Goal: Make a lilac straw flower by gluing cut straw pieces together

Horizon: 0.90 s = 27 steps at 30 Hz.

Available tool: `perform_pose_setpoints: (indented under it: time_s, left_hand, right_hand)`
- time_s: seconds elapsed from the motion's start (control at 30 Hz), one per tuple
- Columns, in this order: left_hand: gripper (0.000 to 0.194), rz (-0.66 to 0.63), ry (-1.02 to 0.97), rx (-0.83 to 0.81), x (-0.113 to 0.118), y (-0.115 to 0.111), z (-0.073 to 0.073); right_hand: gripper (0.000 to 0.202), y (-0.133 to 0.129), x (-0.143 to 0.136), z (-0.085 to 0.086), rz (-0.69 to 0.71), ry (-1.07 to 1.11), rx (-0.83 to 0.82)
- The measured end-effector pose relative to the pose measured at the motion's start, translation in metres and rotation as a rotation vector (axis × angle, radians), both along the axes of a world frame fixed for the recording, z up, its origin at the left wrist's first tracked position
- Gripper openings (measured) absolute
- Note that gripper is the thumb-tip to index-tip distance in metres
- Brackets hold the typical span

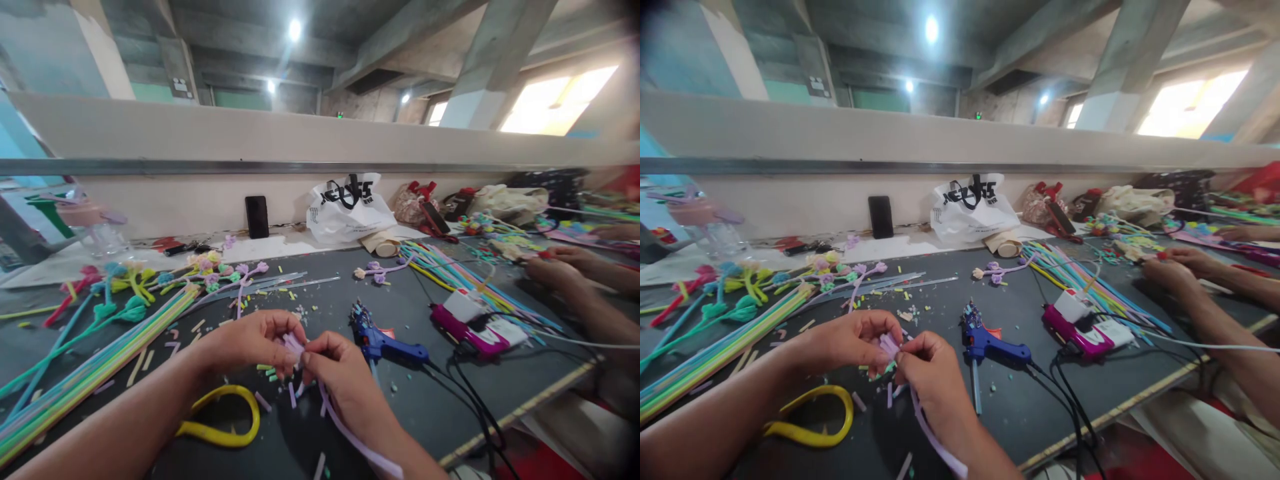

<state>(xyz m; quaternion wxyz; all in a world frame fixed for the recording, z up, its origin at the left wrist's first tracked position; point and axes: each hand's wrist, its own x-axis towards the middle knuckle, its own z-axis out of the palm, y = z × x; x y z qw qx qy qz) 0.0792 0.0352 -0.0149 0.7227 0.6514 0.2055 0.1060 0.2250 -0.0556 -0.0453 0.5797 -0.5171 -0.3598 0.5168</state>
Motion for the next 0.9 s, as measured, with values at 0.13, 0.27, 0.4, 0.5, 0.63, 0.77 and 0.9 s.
perform_pose_setpoints:
  time_s: [0.13,0.27,0.4,0.5,0.63,0.77,0.9]
  left_hand:
    - [0.03,0.008,-0.026,0.122,0.0,-0.003,0.004]
    - [0.022,0.06,-0.031,0.166,0.003,-0.006,0.004]
    - [0.022,0.083,-0.026,0.11,0.002,-0.006,0.002]
    - [0.022,0.122,-0.018,0.077,0.002,-0.005,0.001]
    - [0.021,0.152,-0.026,0.056,0.004,-0.007,0.0]
    - [0.02,0.153,-0.034,0.051,0.005,-0.007,-0.003]
    - [0.018,0.162,-0.034,0.077,0.001,-0.003,0.001]
  right_hand:
    - [0.019,-0.002,0.005,0.004,0.04,0.213,0.003]
    - [0.024,-0.005,0.003,0.009,0.074,0.313,0.004]
    - [0.023,-0.008,0.005,0.011,0.151,0.397,0.021]
    - [0.023,-0.009,0.007,0.011,0.114,0.373,0.021]
    - [0.022,-0.009,0.004,0.01,0.092,0.242,0.033]
    - [0.026,-0.01,0.0,0.011,0.064,0.068,0.082]
    - [0.023,-0.009,0.007,0.015,0.081,-0.024,0.117]
